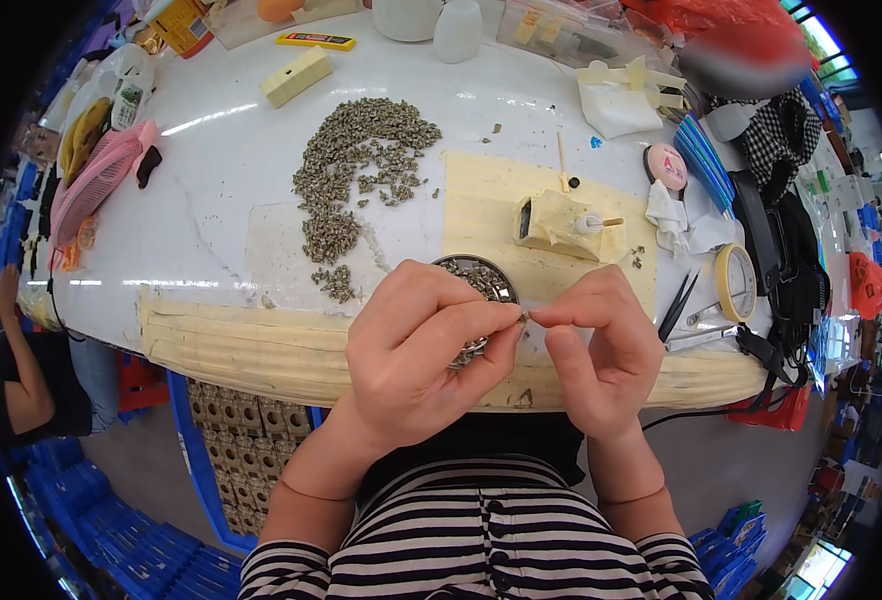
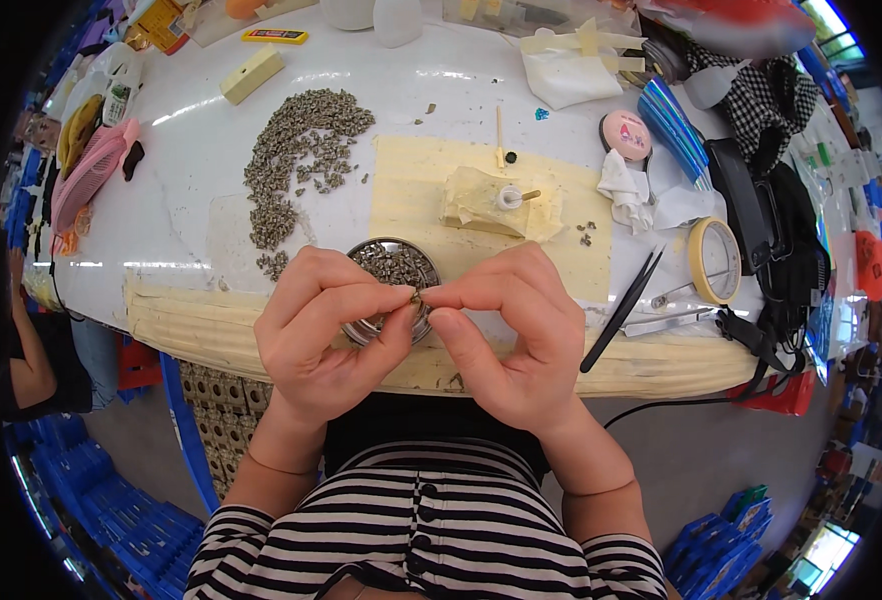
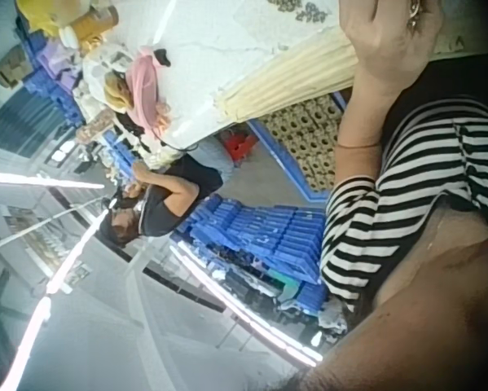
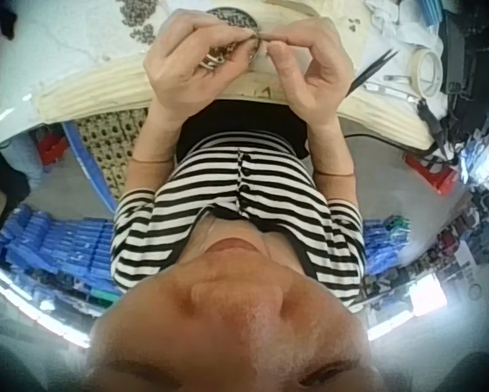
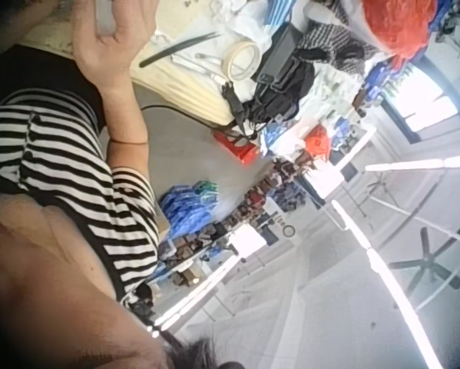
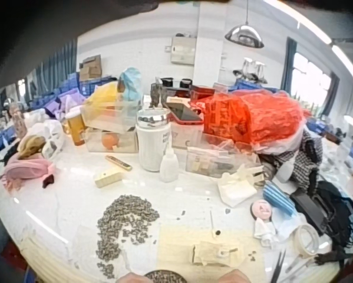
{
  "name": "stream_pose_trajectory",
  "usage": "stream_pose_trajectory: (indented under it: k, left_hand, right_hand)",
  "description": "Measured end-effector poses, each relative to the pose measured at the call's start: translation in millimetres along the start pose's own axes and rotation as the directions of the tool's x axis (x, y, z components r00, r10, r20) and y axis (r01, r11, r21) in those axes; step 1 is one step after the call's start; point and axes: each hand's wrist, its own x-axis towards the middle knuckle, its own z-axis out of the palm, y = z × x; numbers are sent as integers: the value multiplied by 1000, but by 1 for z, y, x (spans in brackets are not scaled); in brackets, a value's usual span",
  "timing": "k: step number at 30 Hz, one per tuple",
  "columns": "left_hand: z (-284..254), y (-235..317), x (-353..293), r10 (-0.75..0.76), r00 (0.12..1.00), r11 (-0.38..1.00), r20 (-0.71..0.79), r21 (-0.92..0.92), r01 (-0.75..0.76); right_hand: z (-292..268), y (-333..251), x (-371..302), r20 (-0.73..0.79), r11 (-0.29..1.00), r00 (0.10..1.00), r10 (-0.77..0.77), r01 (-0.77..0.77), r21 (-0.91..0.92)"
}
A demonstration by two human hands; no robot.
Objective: The person picks up a small metal piece from a dish and joins it to a thin metal wire, سپس placing the combined part onto a small wooden block.
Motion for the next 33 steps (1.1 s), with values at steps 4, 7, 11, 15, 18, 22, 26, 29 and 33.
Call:
stream_pose_trajectory:
  k: [4, 7, 11, 15, 18, 22, 26, 29, 33]
  left_hand:
    - [-1, 0, 0, -35, 999, 999, 11, 7, 35]
    - [-1, 1, -1, -57, 998, 998, 6, -10, 57]
    - [-2, 1, -1, -25, 1000, 999, 15, -28, 26]
    - [-2, 0, 0, 16, 999, 999, 36, -52, -14]
    - [-1, -2, -1, 41, 999, 998, 33, -56, -39]
    - [0, -1, -2, 19, 1000, 1000, 21, -16, -19]
    - [1, -1, -1, -12, 999, 1000, 42, -26, 13]
    - [-1, 1, 1, -46, 998, 999, 30, -24, 47]
    - [-1, 0, -1, -48, 999, 998, -19, -32, 47]
  right_hand:
    - [-1, -4, 2, 29, 983, 988, -154, 156, -99]
    - [1, -3, 1, -11, 979, 991, -136, 133, -157]
    - [2, 0, -2, -22, 992, 999, -33, 30, -120]
    - [2, 3, -2, 5, 999, 1000, 25, -25, -27]
    - [3, 5, -2, -3, 999, 999, 41, -41, 9]
    - [6, 0, -3, -66, 992, 998, -24, 16, -126]
    - [7, -2, -2, -40, 949, 977, -210, 194, -249]
    - [7, -3, 0, 16, 909, 959, -282, 273, -316]
    - [7, -3, 0, -7, 927, 967, -254, 242, -285]
